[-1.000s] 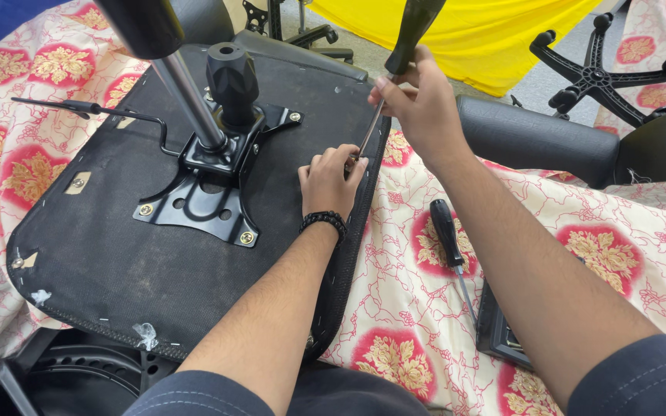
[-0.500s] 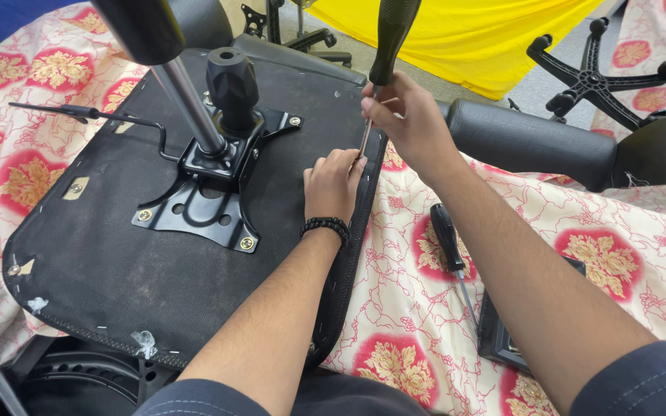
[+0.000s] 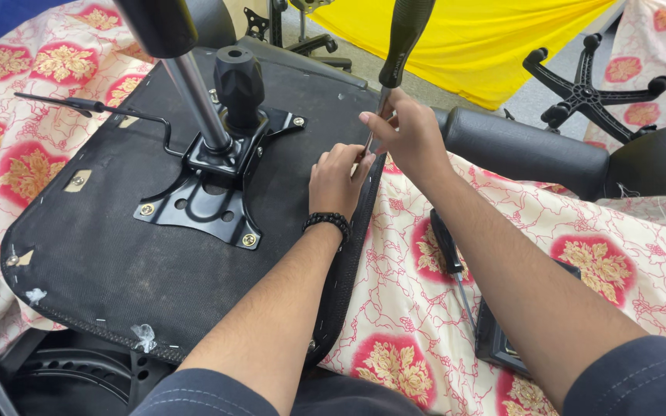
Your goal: The person secures a chair seat to its gas-lift mechanism by inserting and tightening multiple screws with a screwdriver. They repeatedly pick screws from a tray, align them in the seat base, and tighten them until the seat is firmly attached.
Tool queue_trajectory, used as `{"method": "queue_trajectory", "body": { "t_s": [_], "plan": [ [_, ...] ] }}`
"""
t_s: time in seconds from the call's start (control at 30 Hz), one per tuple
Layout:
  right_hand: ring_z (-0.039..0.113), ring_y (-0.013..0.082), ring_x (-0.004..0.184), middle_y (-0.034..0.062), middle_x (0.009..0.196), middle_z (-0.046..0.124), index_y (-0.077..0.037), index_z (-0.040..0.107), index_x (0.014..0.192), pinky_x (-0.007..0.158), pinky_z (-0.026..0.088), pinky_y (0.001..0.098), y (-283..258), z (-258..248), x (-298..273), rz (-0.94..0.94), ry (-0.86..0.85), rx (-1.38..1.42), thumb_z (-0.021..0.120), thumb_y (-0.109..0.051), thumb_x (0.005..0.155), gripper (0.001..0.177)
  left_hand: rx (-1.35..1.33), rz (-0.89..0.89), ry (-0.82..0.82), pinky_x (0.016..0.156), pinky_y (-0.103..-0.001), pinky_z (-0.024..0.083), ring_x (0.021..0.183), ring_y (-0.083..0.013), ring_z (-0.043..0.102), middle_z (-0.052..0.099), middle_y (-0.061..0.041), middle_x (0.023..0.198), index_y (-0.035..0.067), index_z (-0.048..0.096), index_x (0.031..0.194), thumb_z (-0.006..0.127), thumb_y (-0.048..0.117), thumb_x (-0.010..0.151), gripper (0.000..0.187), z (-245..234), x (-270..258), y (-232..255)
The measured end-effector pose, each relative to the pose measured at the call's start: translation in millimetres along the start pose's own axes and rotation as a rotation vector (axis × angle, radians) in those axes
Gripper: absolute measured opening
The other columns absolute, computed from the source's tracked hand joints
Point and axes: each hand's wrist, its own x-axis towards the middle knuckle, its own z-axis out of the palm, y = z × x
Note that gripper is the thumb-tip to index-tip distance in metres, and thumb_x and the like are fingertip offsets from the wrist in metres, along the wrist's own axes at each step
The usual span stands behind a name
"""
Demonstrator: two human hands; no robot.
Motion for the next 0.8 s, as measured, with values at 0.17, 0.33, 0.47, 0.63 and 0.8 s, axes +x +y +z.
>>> {"method": "queue_trajectory", "body": {
  "t_s": [0.17, 0.33, 0.47, 0.63, 0.8],
  "plan": [
    [0.07, 0.0167, 0.069, 0.011, 0.082, 0.067, 0.003, 0.057, 0.107, 0.055, 0.059, 0.0304, 2, 3, -3, 0.078, -0.005, 0.089, 0.068, -0.019, 0.099, 0.026, 0.025, 0.077, -0.053, 0.083, -0.045, 0.052, 0.09, -0.0296, 0.068, 0.07, -0.005, 0.092, 0.011, 0.072, 0.1, 0.066, 0.028, 0.098, 0.018, 1, 12, -11],
    [0.071, 0.0121, 0.081, 0.0049, 0.09, 0.068, 0.001, 0.059, 0.11, 0.072, 0.063, 0.0283, 15, -7, -2, -0.072, -0.186, 0.316, 0.065, -0.01, 0.1, 0.017, -0.001, 0.146, -0.069, 0.081, -0.045, 0.054, 0.091, -0.0316, 0.068, 0.07, -0.008, 0.093, 0.009, 0.071, 0.1, 0.066, 0.026, 0.098, 0.017, -1, 14, -15],
    [0.074, 0.0135, 0.078, 0.0086, 0.085, 0.071, 0.001, 0.059, 0.105, 0.069, 0.061, 0.0279, 14, -6, -1, -0.028, -0.124, 0.13, 0.068, -0.01, 0.099, 0.015, -0.036, 0.111, -0.082, 0.078, -0.044, 0.055, 0.09, -0.0315, 0.069, 0.069, -0.01, 0.093, 0.008, 0.069, 0.1, 0.067, 0.024, 0.092, 0.018, -5, 17, -9],
    [0.073, 0.0164, 0.069, 0.013, 0.078, 0.071, 0.002, 0.057, 0.1, 0.063, 0.056, 0.0297, 2, 3, -3, 0.059, -0.065, -0.035, 0.07, -0.015, 0.101, 0.022, 0.02, 0.061, -0.132, 0.077, -0.048, 0.056, 0.091, -0.0352, 0.07, 0.071, -0.011, 0.095, 0.008, 0.067, 0.098, 0.062, 0.025, 0.099, 0.018, -10, 25, -1],
    [0.069, 0.0151, 0.071, 0.0098, 0.092, 0.067, 0.0, 0.058, 0.109, 0.061, 0.057, 0.029, 4, 5, -8, -0.085, -0.097, 0.14, 0.065, -0.008, 0.098, 0.016, 0.026, 0.07, -0.172, 0.078, -0.048, 0.056, 0.094, -0.0352, 0.07, 0.073, -0.011, 0.1, 0.008, 0.067, 0.099, 0.059, 0.024, 0.1, 0.019, -14, 30, -3]
  ]
}}
